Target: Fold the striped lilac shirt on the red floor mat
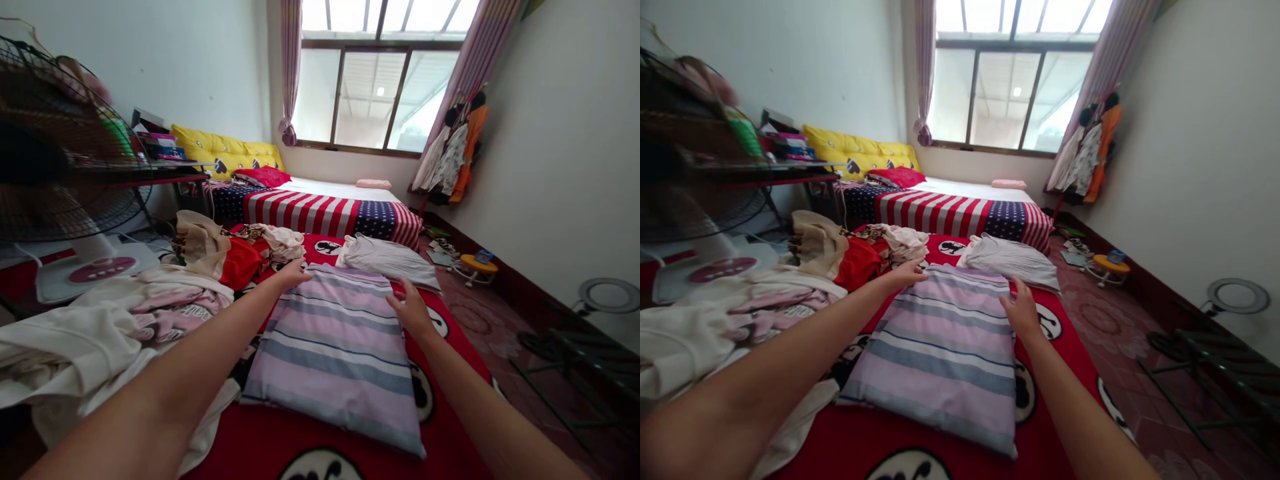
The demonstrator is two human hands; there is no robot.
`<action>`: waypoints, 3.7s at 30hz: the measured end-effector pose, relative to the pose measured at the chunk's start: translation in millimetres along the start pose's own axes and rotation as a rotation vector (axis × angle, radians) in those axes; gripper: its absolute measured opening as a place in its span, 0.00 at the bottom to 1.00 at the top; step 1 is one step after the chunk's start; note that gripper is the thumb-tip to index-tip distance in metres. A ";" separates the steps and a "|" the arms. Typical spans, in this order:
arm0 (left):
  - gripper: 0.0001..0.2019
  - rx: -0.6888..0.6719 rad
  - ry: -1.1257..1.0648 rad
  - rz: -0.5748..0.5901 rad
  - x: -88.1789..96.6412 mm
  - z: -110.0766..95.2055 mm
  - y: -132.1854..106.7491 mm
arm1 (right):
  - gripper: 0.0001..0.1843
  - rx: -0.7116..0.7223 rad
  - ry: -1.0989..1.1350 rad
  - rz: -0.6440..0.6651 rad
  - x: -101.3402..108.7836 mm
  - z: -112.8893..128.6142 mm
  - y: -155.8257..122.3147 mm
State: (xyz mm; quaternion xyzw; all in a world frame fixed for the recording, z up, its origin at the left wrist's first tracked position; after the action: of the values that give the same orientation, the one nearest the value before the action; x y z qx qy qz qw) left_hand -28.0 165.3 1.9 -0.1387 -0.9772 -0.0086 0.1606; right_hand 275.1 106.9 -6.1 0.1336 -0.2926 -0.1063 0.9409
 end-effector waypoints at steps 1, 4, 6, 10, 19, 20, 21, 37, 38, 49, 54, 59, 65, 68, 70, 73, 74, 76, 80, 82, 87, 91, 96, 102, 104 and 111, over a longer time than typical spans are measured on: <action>0.39 0.021 0.037 -0.023 2.0 6.1 -9.0 | 0.30 0.054 -0.051 0.016 3.2 -1.3 -14.2; 0.30 0.026 0.269 -0.067 8.2 10.5 -49.0 | 0.21 0.208 -0.130 0.097 17.6 9.3 -70.3; 0.22 -0.033 0.513 0.007 5.6 2.4 -83.1 | 0.15 0.277 -0.157 0.201 26.0 23.3 -110.4; 0.16 -0.063 0.793 0.354 -13.8 -13.1 -154.8 | 0.10 0.340 -0.289 0.469 26.7 43.8 -176.6; 0.15 -0.183 1.084 0.388 -36.0 -5.4 -198.1 | 0.12 0.499 -0.417 0.421 1.5 46.7 -197.1; 0.15 -0.198 1.094 0.402 -35.6 -4.9 -196.5 | 0.12 0.505 -0.404 0.411 1.9 47.3 -194.5; 0.14 -0.205 1.101 0.424 -34.5 -5.7 -195.7 | 0.12 0.506 -0.387 0.399 3.6 48.3 -192.3; 0.12 -0.205 1.063 0.326 -12.7 10.9 -248.5 | 0.06 0.464 -0.410 0.307 35.1 29.9 -236.8; 0.13 -0.211 1.065 0.333 -10.6 11.3 -249.0 | 0.06 0.474 -0.408 0.310 36.7 29.9 -235.8; 0.12 -0.352 1.110 0.403 -63.3 -52.4 -205.2 | 0.10 0.249 -0.208 0.519 39.4 56.3 -191.5; 0.15 -0.490 0.891 0.241 -143.1 -65.6 -120.7 | 0.12 0.060 -0.172 0.113 50.1 15.1 -117.8; 0.30 -0.378 0.798 0.061 -183.9 -46.9 -33.3 | 0.14 0.001 -0.173 0.054 41.2 -17.4 -68.6; 0.22 -0.483 0.871 0.152 -202.2 -36.1 1.8 | 0.14 0.053 -0.302 0.091 26.4 -30.0 -45.3; 0.13 -0.461 0.724 0.040 -194.5 -25.9 1.2 | 0.16 0.063 -0.402 0.123 25.0 -27.9 -41.3; 0.14 -0.476 0.566 -0.020 -186.2 -21.5 1.1 | 0.18 0.068 -0.462 0.151 25.1 -22.6 -39.1; 0.15 -0.520 0.331 -0.140 -171.5 -21.3 2.0 | 0.13 0.075 -0.553 0.206 24.3 -12.5 -34.3; 0.15 -0.533 0.270 -0.193 -166.8 -22.5 1.7 | 0.10 0.081 -0.571 0.218 23.9 -9.4 -31.9; 0.15 -0.566 0.186 -0.286 -159.7 -26.4 -0.6 | 0.08 0.093 -0.575 0.220 22.9 -4.6 -25.8; 0.16 -0.659 0.105 -0.390 -154.8 -35.5 -8.6 | 0.10 0.108 -0.512 0.193 15.5 -1.9 -11.4; 0.16 -0.702 0.085 -0.397 -155.8 -38.3 -11.0 | 0.10 0.106 -0.499 0.203 6.9 -2.3 -5.4; 0.15 -0.767 0.080 -0.373 -160.9 -41.1 -12.0 | 0.10 0.091 -0.614 0.194 -18.3 0.9 3.3; 0.14 -0.776 0.102 -0.365 -161.9 -43.1 -13.0 | 0.11 0.092 -0.644 0.130 -25.5 5.7 1.0; 0.13 -0.778 0.058 -0.414 -157.3 -44.5 -14.7 | 0.08 0.255 -0.559 0.176 -22.1 9.6 -22.9; 0.14 -0.757 0.038 -0.390 -159.2 -41.6 -11.3 | 0.18 0.480 -0.535 0.349 -37.0 7.7 -42.7; 0.15 -0.745 0.076 -0.267 -166.4 -37.9 -5.2 | 0.18 0.491 -0.484 0.403 -41.2 5.3 -43.9; 0.27 -0.640 0.099 0.070 -184.5 -16.9 14.3 | 0.17 0.153 0.049 0.345 -8.4 -12.6 -49.8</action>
State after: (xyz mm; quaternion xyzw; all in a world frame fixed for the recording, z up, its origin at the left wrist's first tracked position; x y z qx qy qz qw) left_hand 149.1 128.5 -40.9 -0.2151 -0.9105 -0.3165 0.1564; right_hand 269.6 64.7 -36.1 0.1553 -0.2957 0.0826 0.9390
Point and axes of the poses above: each hand's wrist, its own y-axis towards the middle knuckle, its own x-axis out of the back of the hand, z = x × y, the point moved 4 cm from there along y, towards the middle knuckle, and after that the axes turned 6 degrees about z, right-handed, at the moved point
